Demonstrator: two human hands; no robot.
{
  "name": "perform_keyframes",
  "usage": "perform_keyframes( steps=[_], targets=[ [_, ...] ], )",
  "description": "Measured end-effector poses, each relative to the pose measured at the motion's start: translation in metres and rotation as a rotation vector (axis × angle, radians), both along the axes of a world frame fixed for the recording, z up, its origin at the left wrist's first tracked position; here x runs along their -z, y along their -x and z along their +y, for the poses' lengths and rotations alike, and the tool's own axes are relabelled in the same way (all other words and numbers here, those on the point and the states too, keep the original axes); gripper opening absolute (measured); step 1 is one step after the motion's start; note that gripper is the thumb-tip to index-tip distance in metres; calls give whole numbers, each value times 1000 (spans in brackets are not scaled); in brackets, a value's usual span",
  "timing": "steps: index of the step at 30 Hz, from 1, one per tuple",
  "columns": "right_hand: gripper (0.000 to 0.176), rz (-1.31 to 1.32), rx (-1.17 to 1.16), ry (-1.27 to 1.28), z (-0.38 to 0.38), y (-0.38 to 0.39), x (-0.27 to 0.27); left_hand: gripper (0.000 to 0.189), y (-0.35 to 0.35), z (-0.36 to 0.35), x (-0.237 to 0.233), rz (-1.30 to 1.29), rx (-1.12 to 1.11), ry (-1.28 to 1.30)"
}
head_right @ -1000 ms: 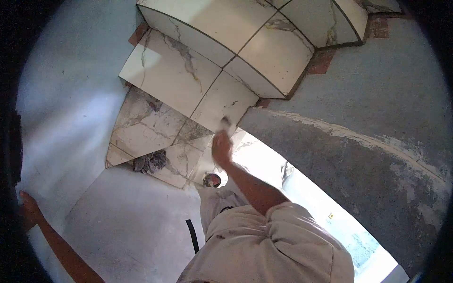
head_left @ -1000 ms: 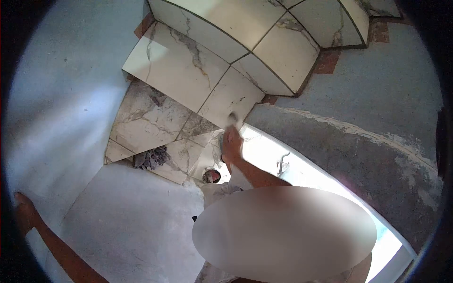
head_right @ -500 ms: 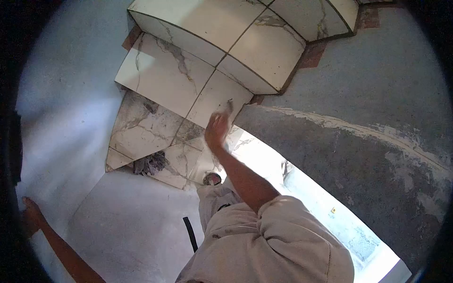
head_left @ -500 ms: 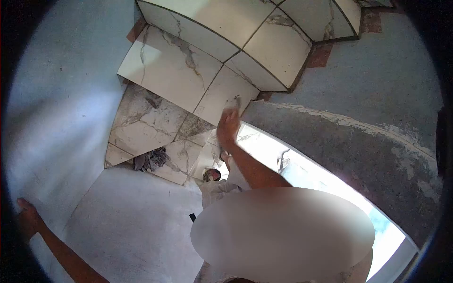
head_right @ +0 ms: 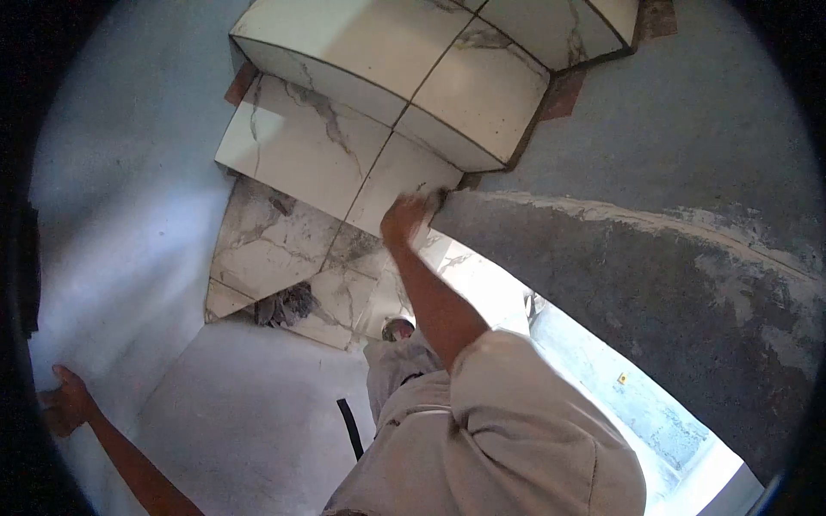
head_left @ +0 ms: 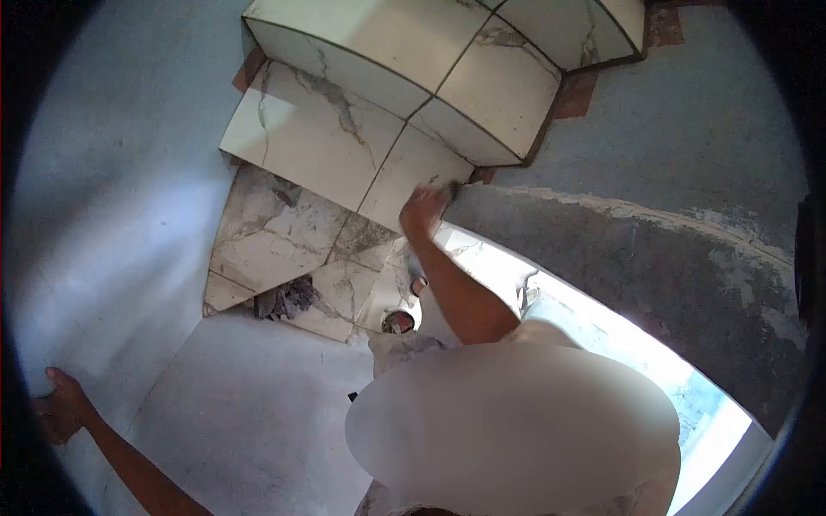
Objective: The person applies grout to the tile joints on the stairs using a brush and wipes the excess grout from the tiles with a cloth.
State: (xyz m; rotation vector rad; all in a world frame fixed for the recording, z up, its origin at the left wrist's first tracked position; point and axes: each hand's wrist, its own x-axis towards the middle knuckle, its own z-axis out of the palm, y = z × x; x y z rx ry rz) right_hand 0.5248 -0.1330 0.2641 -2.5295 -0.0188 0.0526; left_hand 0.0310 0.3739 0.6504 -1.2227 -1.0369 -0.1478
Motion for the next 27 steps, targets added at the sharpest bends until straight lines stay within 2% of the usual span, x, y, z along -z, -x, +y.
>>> perform_keyframes(
  steps=[1,2,3,4,6,8,9,10,11,12,13,14,16,18,20,21,23,24,25,26,27],
  targets=[
    [42,84,79,-26,2,10,-6,84,-7,-7,1,-28,80,23],
    [42,355,-538,700,-17,35,14,84,-9,-14,1,-45,156,54],
    [40,288,-596,628,-21,69,-22,84,-1,-11,4,-41,152,60],
    [37,816,-185,-73,-15,66,-77,85,7,-3,7,-132,131,94],
    [36,353,-283,-268,-22,66,-58,86,14,2,9,-228,103,113],
    [42,-82,-309,-217,-22,13,-16,90,7,1,8,-167,59,57],
    [44,29,-330,-211,-28,-13,-25,90,4,-1,8,-155,57,59],
    [47,132,-352,-205,-34,-32,-39,90,0,-4,11,-185,190,49],
    [43,79,-421,-14,-51,-23,-3,91,-5,-6,11,-221,324,30],
    [43,-233,-498,-8,-62,7,21,91,-11,-5,9,-229,324,19],
    [46,-10,-603,-110,-77,39,20,92,-12,-8,6,-201,197,41],
    [56,276,-871,187,-91,56,-4,94,-10,-12,3,-167,69,67],
    [54,506,-885,-315,-85,67,-58,88,-3,-9,2,-126,54,71],
    [49,-210,-864,40,-65,29,-24,83,-1,-8,1,-86,39,60],
    [44,100,-741,-238,-26,-39,-41,85,-5,-9,1,-83,33,41],
    [44,101,-748,-240,-23,-41,-35,85,2,-7,3,-82,26,39],
    [35,18,-800,-76,-17,-36,2,86,15,8,7,-48,184,-14],
    [26,44,-1013,187,-40,0,67,86,13,10,9,-54,182,-21],
    [22,32,-1109,279,-40,36,38,85,13,8,12,-90,132,-7],
    [24,397,-1207,-65,-52,58,3,84,11,4,14,-126,81,7],
    [27,460,-1213,-79,-56,69,-33,84,2,-2,14,-128,76,8]
  ],
)
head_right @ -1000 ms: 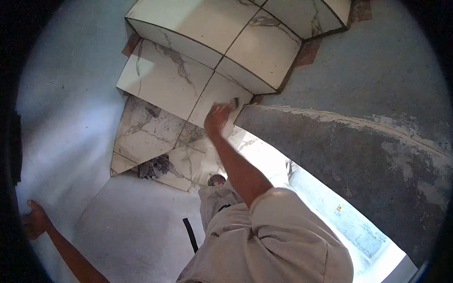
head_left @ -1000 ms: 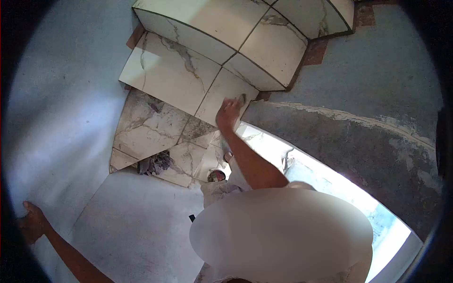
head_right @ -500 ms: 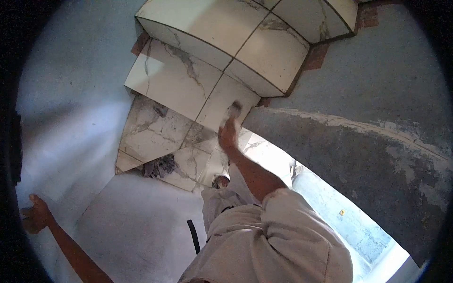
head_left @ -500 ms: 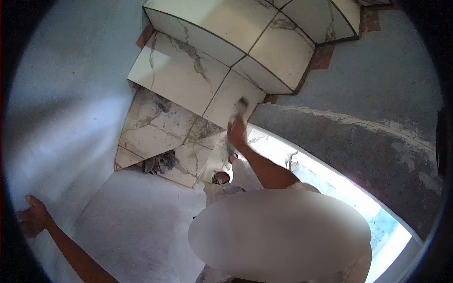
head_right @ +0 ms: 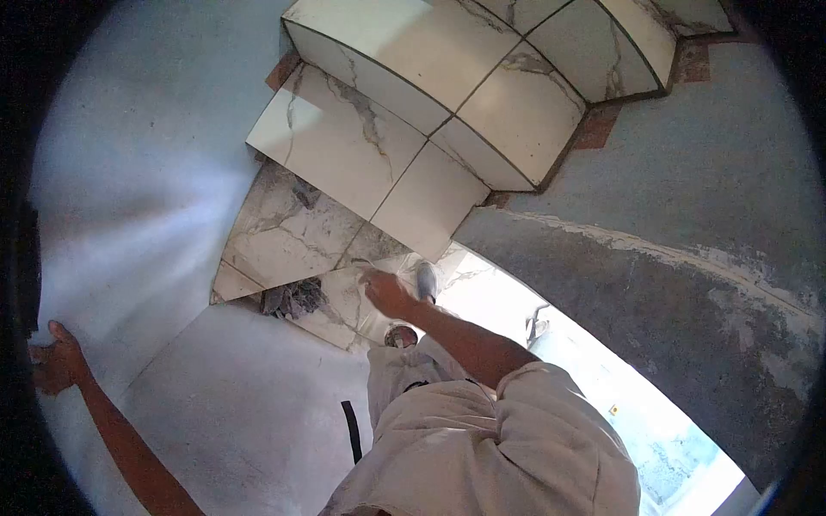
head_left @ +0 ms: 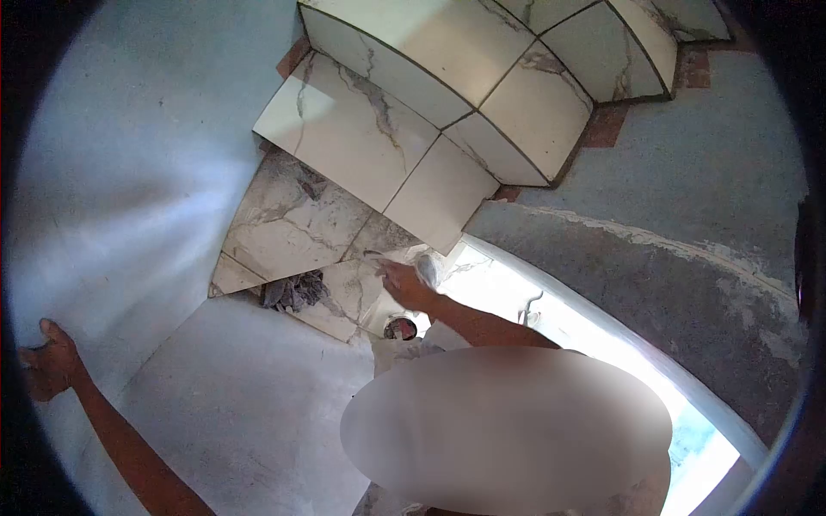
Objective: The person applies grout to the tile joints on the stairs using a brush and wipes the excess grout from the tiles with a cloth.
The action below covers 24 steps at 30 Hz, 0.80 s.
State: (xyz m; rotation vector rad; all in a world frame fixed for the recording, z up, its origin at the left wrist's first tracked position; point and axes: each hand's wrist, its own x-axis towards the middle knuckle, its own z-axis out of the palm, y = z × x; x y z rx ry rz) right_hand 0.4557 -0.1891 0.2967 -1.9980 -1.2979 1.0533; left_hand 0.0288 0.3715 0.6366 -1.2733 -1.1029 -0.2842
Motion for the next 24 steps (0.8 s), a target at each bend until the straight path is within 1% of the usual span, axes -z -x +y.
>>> perform_keyframes(
  steps=[1,2,3,5,6,8,9,10,11,12,13,15,16,17,18,19,20,21,22,23,24],
  targets=[
    [27,-3,-8,-4,1,-8,12,84,-11,-8,-3,-19,-145,48],
    [28,-274,152,-8,12,-22,30,84,-16,-12,-6,-40,-292,90],
    [30,-535,317,-10,23,-36,46,84,-10,-9,-6,-35,-300,82],
    [32,-327,439,-48,55,-117,-6,85,5,-1,-4,59,43,-17],
    [32,-322,433,-47,58,-120,7,85,1,-5,-6,64,37,-16],
    [34,-602,406,-17,53,-118,55,84,-16,-11,-15,113,302,-39],
    [34,-676,157,104,41,-82,74,84,-12,-5,-14,106,299,-48],
    [33,-355,74,-145,10,-52,110,84,-3,-2,-10,82,177,-23],
    [34,-201,-58,130,26,-17,30,84,4,-2,-7,60,57,8],
    [35,12,-70,128,13,1,40,84,5,-5,-6,57,53,12],
    [38,339,114,62,28,2,-20,85,1,-6,-8,102,30,-22],
    [41,-463,88,-304,31,-21,31,86,1,-3,-8,141,1,-69],
    [40,-616,142,-36,49,-51,27,85,6,0,-6,145,-2,-52],
    [33,-423,245,-111,63,-93,21,84,9,2,-5,152,-2,-30],
    [27,-391,394,-111,83,-121,-15,84,9,2,-4,155,-5,-28],
    [25,-462,467,-314,87,-134,-10,83,6,0,-4,108,11,-20],
    [24,-580,349,-109,77,-121,15,82,2,-1,-6,63,34,-13],
    [23,-698,233,90,65,-101,58,82,-3,-1,-9,57,37,-22],
    [22,-832,47,35,44,-65,83,82,-8,-3,-9,53,111,-19],
    [19,-614,-71,-54,30,-37,63,82,-6,-7,-7,55,180,-7],
    [35,23,-5,30,31,-23,3,82,0,-7,-7,54,179,0]
  ],
)
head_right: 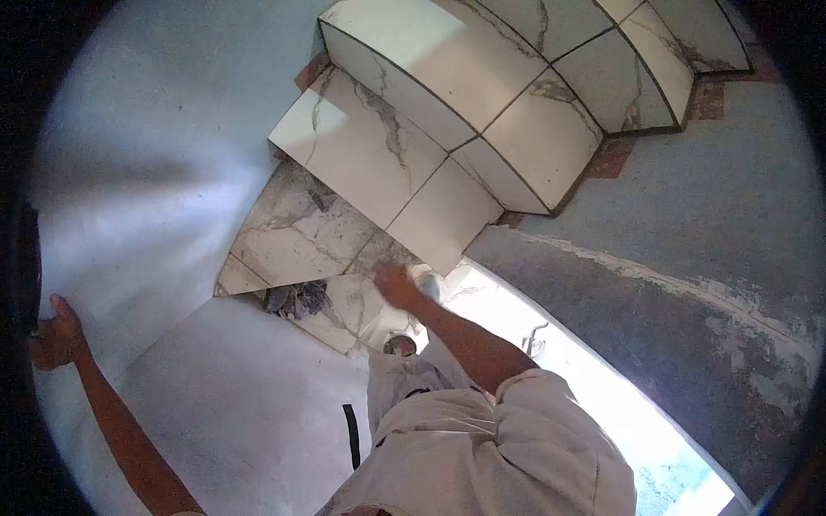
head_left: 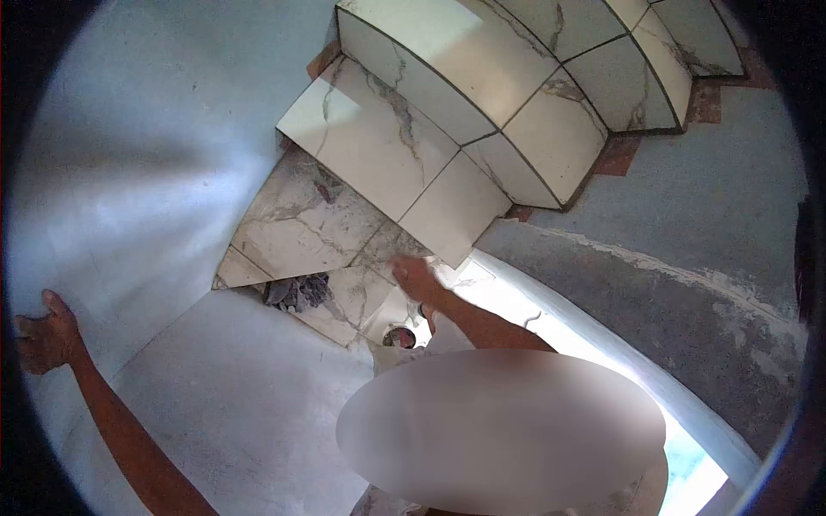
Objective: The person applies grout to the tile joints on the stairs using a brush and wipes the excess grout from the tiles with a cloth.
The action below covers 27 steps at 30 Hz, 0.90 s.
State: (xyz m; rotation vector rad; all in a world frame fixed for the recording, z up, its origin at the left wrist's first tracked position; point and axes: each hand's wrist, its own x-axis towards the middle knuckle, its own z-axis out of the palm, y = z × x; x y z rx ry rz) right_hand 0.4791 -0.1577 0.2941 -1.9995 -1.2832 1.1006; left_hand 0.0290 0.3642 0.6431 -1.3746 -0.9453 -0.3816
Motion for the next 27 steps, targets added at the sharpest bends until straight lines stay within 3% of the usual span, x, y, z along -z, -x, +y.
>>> perform_keyframes(
  steps=[1,3,5,7,9,10,11,13,15,17,18,20,21,23,25,27],
  targets=[
    [34,294,80,79,10,1,-43,81,7,4,0,48,-68,-24],
    [27,-659,-1,-192,1,-18,21,80,13,9,3,78,-134,-63],
    [23,-527,494,-105,28,-75,-17,79,16,11,6,3,-184,17],
    [22,-756,712,-95,32,-119,-1,77,8,5,5,7,-163,-2],
    [23,-722,837,-158,42,-136,52,76,-6,-2,4,7,-152,-29],
    [24,-681,951,-214,46,-145,84,77,-14,-4,4,-3,52,-48],
    [19,-449,731,265,43,-173,157,78,-18,-6,4,-11,255,-67],
    [21,-582,571,-380,109,-122,43,79,-13,-8,1,10,182,-73],
    [23,-528,658,-370,112,-107,2,80,-12,-9,1,40,117,-59],
    [24,-480,734,-376,114,-111,2,84,-13,-11,3,-71,102,17],
    [25,-577,780,-266,102,-120,20,84,-12,-10,2,-71,97,16],
    [27,-708,883,-183,107,-121,31,83,-5,-13,2,-85,-321,90],
    [27,-702,871,-186,115,-118,26,83,1,-13,2,-81,-334,87],
    [17,-254,452,-458,137,-115,5,84,9,-3,1,-68,-43,59],
    [17,-244,414,-358,158,-128,5,84,8,-5,2,-77,-152,48],
    [16,-761,501,-608,169,-149,9,84,11,-4,4,-76,-255,38]
  ],
)
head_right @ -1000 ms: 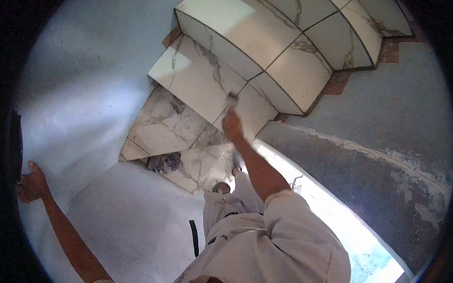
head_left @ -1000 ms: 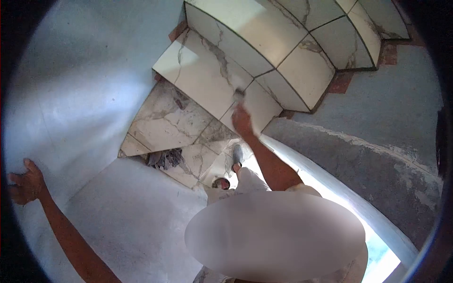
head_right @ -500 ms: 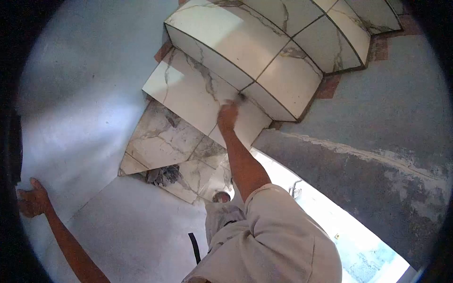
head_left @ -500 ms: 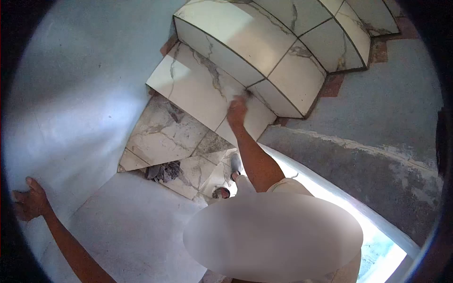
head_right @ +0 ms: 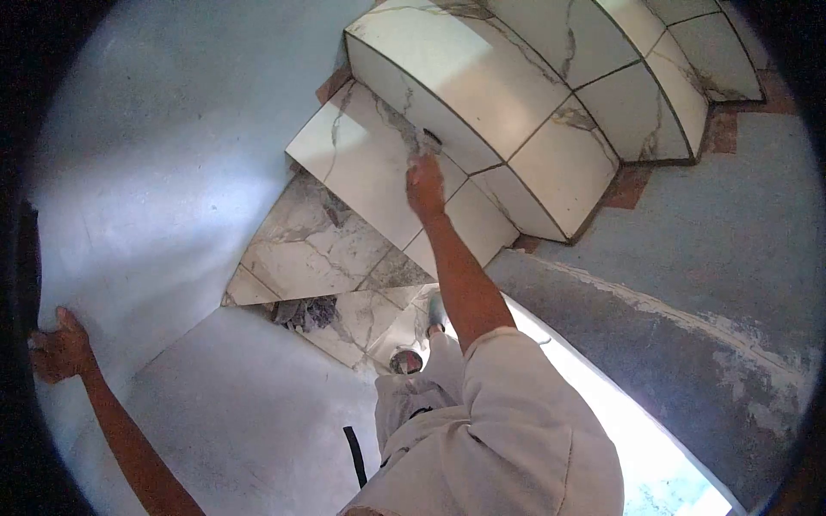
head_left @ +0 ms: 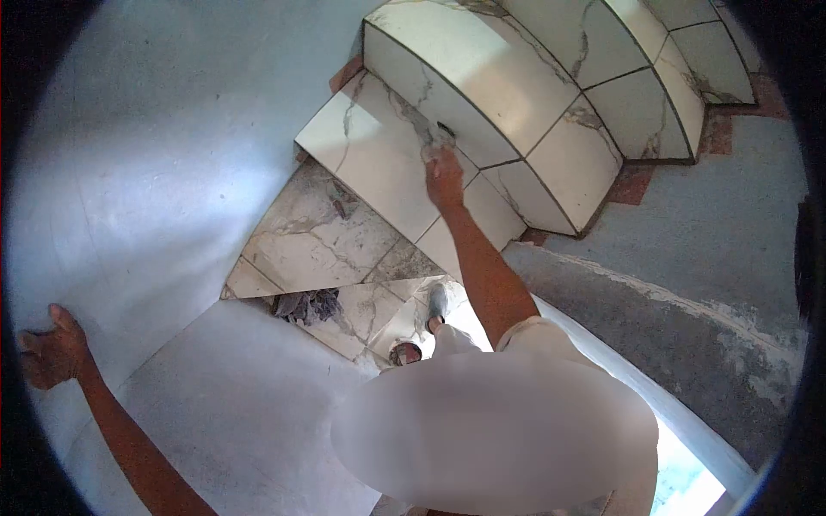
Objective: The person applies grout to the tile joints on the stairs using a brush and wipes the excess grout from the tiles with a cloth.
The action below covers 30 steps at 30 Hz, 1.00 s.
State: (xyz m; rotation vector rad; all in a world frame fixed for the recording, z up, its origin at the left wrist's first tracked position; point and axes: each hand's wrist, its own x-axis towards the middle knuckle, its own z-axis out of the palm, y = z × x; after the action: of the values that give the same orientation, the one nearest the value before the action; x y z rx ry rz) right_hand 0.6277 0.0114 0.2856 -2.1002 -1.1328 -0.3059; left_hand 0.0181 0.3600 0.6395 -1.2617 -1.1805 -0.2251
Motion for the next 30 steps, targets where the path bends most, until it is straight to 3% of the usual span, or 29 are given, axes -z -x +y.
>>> perform_keyframes(
  steps=[1,2,4,5,6,8,9,10,12,14,15,16,18,20,24,26,27,28,29,30],
  targets=[
    [17,366,22,222,-5,-2,-1,84,2,2,1,-16,14,4],
    [17,371,17,222,-9,10,1,85,4,4,1,-33,28,8],
    [17,539,-470,208,-16,37,3,86,6,4,1,7,-17,20],
    [16,700,-571,190,-16,52,-9,87,6,0,2,55,-55,45],
    [16,700,-580,197,-14,48,-9,87,6,-2,5,55,-66,48],
    [17,149,-432,114,-5,26,0,90,2,-1,6,85,289,-84],
    [21,409,-326,250,-6,-1,6,90,-4,-3,0,93,280,-93],
    [20,571,-21,195,2,6,-33,87,-12,-7,-4,72,264,-52],
    [20,229,-168,376,-9,14,23,84,-12,-7,-6,42,228,-22],
    [20,555,-565,448,-8,41,13,80,-3,-8,0,139,198,-64],
    [20,1195,-544,518,4,61,-27,80,0,-11,1,138,179,-59],
    [20,1194,-553,528,11,58,-22,79,-2,-13,1,130,167,-28],
    [24,317,-533,323,57,41,-8,78,-15,-17,1,122,138,-14],
    [26,320,-357,265,115,9,-16,96,-43,-27,5,-96,473,-8],
    [27,190,-365,257,213,-25,9,90,-51,-32,6,-47,584,-57],
    [26,89,-360,324,237,-28,43,89,-8,-24,15,-18,324,8],
    [24,373,-399,289,243,-29,65,89,14,-19,19,-5,199,40],
    [23,657,-428,251,242,-16,44,88,27,-14,20,8,77,73],
    [19,463,-439,291,219,-19,15,88,39,-7,21,23,-41,106],
    [19,458,-441,288,210,-26,10,88,25,-9,10,19,-43,101]
  ],
)
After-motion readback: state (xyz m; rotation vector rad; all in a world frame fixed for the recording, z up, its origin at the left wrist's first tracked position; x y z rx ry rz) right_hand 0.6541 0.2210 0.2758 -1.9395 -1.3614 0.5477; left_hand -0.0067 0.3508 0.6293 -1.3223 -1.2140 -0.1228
